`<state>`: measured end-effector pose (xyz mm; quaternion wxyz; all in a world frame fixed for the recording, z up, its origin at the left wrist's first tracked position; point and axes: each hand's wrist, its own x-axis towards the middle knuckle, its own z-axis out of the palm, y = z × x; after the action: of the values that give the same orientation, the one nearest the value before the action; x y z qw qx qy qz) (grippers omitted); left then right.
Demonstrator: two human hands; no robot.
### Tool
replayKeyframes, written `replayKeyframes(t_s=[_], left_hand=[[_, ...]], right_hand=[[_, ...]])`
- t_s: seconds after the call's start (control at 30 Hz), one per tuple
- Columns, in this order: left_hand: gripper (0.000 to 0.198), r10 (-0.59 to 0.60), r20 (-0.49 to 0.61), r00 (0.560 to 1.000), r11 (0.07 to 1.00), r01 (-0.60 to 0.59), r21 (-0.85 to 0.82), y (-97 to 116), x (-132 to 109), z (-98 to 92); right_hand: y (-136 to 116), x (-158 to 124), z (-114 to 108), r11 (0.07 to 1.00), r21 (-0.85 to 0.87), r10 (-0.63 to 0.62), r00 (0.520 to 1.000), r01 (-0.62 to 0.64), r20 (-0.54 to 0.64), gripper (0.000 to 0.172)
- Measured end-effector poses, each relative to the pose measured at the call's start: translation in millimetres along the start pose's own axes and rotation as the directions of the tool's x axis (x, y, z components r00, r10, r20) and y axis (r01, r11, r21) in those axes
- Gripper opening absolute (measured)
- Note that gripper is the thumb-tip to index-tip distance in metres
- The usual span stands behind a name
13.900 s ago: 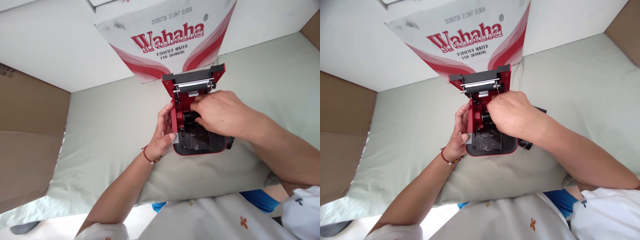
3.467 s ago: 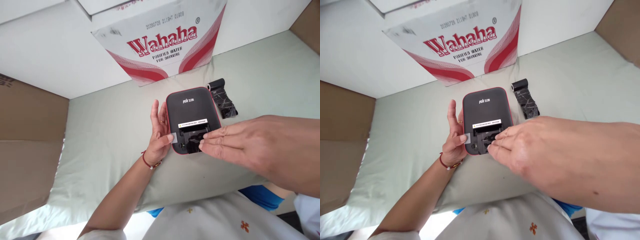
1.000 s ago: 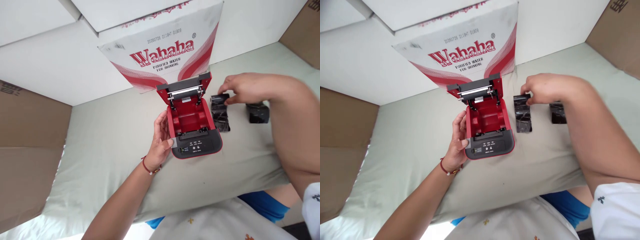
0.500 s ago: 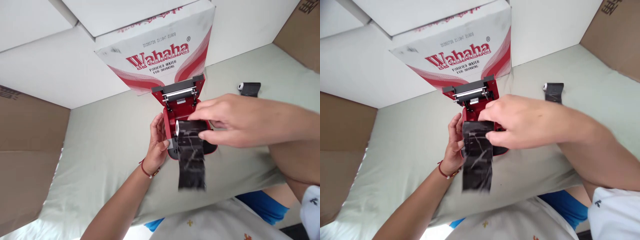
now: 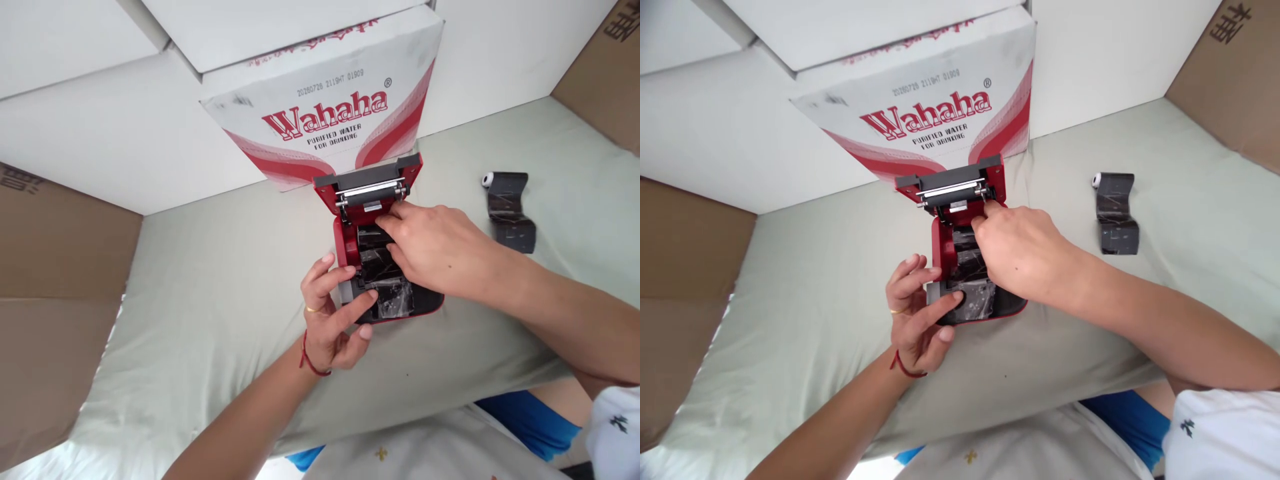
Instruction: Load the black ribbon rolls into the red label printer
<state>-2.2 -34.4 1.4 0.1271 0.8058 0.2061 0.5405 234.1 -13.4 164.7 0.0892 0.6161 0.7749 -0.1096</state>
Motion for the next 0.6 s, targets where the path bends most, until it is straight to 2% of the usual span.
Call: replayKeyframes(t_s=[0.13, 0.23, 0.3, 0.33, 0.37, 0.43, 0.47, 0.5, 0.53, 0.6], left_hand=[[0.038, 0.009, -0.002, 1.000, 0.999, -0.009, 0.036, 2, 1, -0.5], [0.037, 0.014, -0.018, 1.000, 0.997, -0.012, 0.071, 2, 2, 0.3], [0.038, 0.028, -0.019, 0.999, 0.995, -0.026, 0.094, 3, 3, 1.0], [0.038, 0.035, -0.018, 0.999, 0.995, -0.033, 0.098, 3, 4, 1.4], [0.039, 0.041, -0.017, 0.999, 0.995, -0.039, 0.096, 3, 4, 1.7], [0.039, 0.041, -0.013, 0.999, 0.996, -0.040, 0.082, 3, 4, 2.2], [0.039, 0.037, -0.014, 0.999, 0.996, -0.036, 0.076, 2, 4, 2.3], [0.039, 0.033, -0.016, 0.999, 0.997, -0.031, 0.075, 2, 3, 2.3], [0.039, 0.027, -0.019, 0.999, 0.996, -0.025, 0.081, 2, 3, 2.3], [0.039, 0.023, -0.025, 0.999, 0.993, -0.020, 0.114, 1, 2, 2.1]], right_hand=[[3, 4, 3, 0.998, 0.064, 0.000, 0.999, 0.002, -0.034, 0.048], [15, -5, -2, 0.988, 0.118, -0.092, 0.994, 0.099, -0.064, 0.036], [25, -16, -9, 0.969, 0.183, -0.135, 0.978, 0.164, -0.158, 0.035], [30, -22, -12, 0.961, 0.216, -0.114, 0.958, 0.174, -0.263, 0.040], [35, -26, -15, 0.956, 0.240, -0.061, 0.915, 0.168, -0.398, 0.044], [44, -29, -17, 0.960, 0.239, 0.040, 0.772, 0.147, -0.635, 0.045], [48, -27, -17, 0.965, 0.218, 0.049, 0.714, 0.147, -0.698, 0.048], [52, -23, -17, 0.968, 0.194, 0.029, 0.699, 0.159, -0.714, 0.053], [55, -18, -16, 0.967, 0.180, -0.007, 0.726, 0.180, -0.688, 0.060], [60, -9, -15, 0.956, 0.192, -0.076, 0.820, 0.221, -0.567, 0.064]])
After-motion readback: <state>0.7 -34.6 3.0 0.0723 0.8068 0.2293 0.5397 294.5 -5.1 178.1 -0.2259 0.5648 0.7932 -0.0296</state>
